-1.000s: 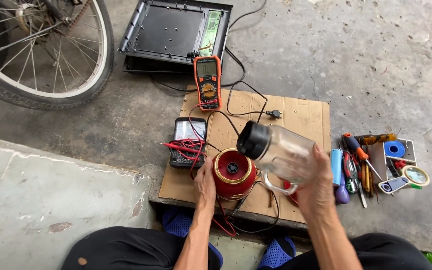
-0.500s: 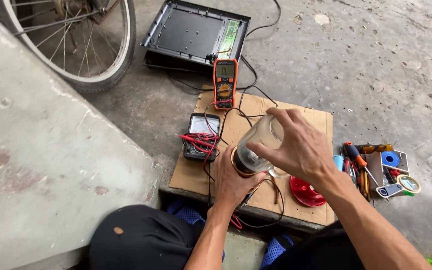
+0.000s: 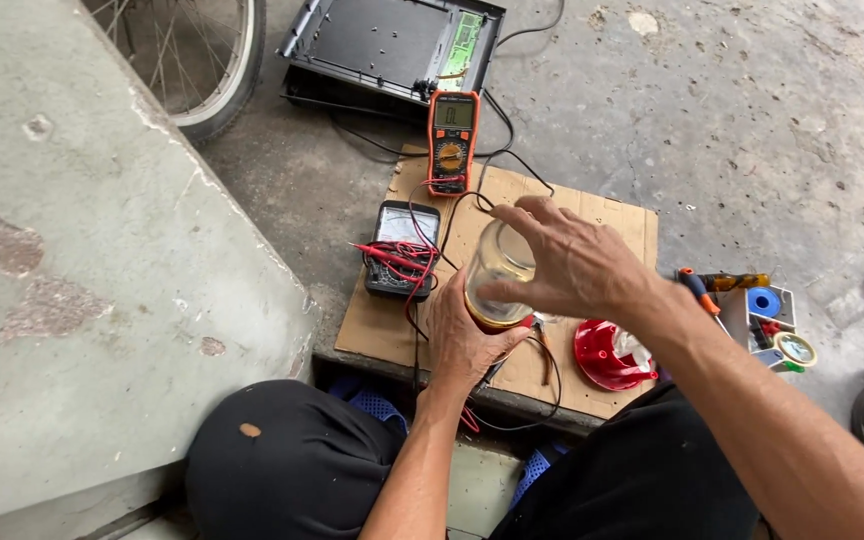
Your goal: Diagnosing and soldering internal components of a red blender base using a multimeter and soldering iron.
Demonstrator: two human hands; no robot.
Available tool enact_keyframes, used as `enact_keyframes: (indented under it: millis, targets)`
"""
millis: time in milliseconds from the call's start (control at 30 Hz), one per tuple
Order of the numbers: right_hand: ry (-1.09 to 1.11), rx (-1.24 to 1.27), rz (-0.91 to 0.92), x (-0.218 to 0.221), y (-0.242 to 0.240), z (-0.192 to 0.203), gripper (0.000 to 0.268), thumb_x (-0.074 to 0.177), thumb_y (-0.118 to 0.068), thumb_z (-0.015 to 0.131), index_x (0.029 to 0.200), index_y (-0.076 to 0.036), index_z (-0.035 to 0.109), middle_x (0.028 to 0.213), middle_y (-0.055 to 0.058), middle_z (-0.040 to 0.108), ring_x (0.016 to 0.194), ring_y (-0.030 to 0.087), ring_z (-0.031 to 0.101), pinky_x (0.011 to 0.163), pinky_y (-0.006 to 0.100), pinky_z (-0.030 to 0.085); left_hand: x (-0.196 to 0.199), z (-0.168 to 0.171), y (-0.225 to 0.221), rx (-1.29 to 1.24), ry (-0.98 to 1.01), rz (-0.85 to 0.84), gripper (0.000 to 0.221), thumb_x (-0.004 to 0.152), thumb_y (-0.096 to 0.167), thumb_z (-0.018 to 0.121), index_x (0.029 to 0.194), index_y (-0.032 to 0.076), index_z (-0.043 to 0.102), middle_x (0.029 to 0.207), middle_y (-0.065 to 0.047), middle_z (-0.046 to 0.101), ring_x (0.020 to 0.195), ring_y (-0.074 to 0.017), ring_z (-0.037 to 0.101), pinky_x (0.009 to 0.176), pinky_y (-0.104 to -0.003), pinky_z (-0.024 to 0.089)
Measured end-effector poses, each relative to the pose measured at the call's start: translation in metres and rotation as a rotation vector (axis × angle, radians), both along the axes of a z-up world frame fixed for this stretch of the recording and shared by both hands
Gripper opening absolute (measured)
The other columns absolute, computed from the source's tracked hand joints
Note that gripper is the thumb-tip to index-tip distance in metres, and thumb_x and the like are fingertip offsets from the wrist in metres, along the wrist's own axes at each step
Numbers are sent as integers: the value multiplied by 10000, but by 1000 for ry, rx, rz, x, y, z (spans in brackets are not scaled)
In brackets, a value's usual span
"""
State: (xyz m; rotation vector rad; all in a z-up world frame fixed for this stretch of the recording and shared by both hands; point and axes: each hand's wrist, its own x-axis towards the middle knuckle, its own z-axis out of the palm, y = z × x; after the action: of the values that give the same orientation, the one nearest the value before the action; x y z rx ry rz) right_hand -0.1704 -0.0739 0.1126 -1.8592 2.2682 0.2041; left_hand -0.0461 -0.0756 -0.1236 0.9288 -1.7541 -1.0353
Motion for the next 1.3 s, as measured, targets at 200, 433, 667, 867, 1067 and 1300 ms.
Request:
enact_keyframes:
  millis: [200,433,667,867,1067,1300]
  targets:
    - [-7,116,-9,-10,-12,9,1141,832,-936,597,1676,-180,462,1556,270,592,1273,488,728,853,523,698,-10,-5,-3,-44,5,26,1331,488,648,1027,1585,99,512,1457,-199,649,1365,-411,633,1204,-530,435]
    - [-47,127,76,-7,-14,16,1044,836,-776,744,1664,-193,487,1534,256,608,1296,484,702,852,537,694,-5,3,-6,-70,-23,56,1222,482,600,1030,1483,81,558,1351,-196,682,1273,-405,692,1155,-520,474]
    - [-73,195,93,-15,-15,13,1181,778,-802,810,1706,-194,409,1565,236,570,1335,477,682,994,581,662,-6,1,-3,-76,-32,102,1198,457,568,1009,1465,88,575,1321,-185,684,1246,-392,704,1135,-511,489]
    - [147,-3,46,-8,-12,-1,1052,838,-910,677,1535,-129,577,1235,225,689,995,420,829,770,520,698,-5,6,-7,-96,7,97,1168,470,548,999,1449,79,568,1312,-207,680,1220,-419,706,1114,-532,498]
    - [61,243,44,-17,-27,27,1298,736,-1020,580,1738,-223,368,1517,256,613,1198,467,782,789,515,695,-7,4,-7,-75,10,55,1226,484,544,998,1518,77,534,1377,-231,658,1265,-441,684,1126,-555,487]
    - [5,271,72,-20,-30,15,1196,708,-820,834,1687,-244,458,1546,197,603,1194,463,776,842,510,708,-4,12,-6,-70,-22,98,1160,494,555,986,1479,105,568,1351,-189,662,1247,-410,697,1123,-541,502]
